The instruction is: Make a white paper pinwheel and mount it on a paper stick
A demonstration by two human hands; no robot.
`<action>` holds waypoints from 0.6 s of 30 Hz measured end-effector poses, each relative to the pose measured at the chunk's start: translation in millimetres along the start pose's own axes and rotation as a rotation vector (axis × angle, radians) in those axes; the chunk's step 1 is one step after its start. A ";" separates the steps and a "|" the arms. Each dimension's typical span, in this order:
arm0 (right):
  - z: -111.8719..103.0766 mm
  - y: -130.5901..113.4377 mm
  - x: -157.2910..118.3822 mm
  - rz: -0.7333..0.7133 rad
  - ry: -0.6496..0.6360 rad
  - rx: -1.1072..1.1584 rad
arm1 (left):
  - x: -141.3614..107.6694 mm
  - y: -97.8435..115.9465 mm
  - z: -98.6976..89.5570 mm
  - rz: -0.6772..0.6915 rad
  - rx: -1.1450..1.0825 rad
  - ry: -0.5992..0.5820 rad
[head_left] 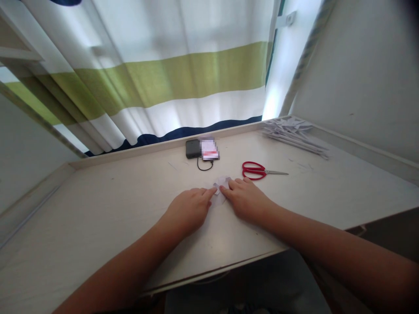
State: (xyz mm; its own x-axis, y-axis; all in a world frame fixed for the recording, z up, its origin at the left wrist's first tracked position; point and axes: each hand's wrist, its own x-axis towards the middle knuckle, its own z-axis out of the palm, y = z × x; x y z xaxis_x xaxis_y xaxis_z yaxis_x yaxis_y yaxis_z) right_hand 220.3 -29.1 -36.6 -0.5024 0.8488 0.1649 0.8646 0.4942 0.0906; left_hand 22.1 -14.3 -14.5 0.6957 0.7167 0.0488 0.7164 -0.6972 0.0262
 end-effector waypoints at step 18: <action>0.8 -2.6 -1.5 0.006 0.000 -0.016 | 6.2 0.4 -1.2 -0.019 0.078 0.142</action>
State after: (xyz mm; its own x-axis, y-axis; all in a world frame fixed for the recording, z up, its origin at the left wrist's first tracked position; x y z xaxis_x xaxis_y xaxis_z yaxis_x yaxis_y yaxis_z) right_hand 218.9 -31.5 -37.9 -0.4969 0.8519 0.1656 0.8678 0.4857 0.1051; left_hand 26.7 -10.1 -13.0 0.6713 0.7164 0.1900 0.7352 -0.6761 -0.0485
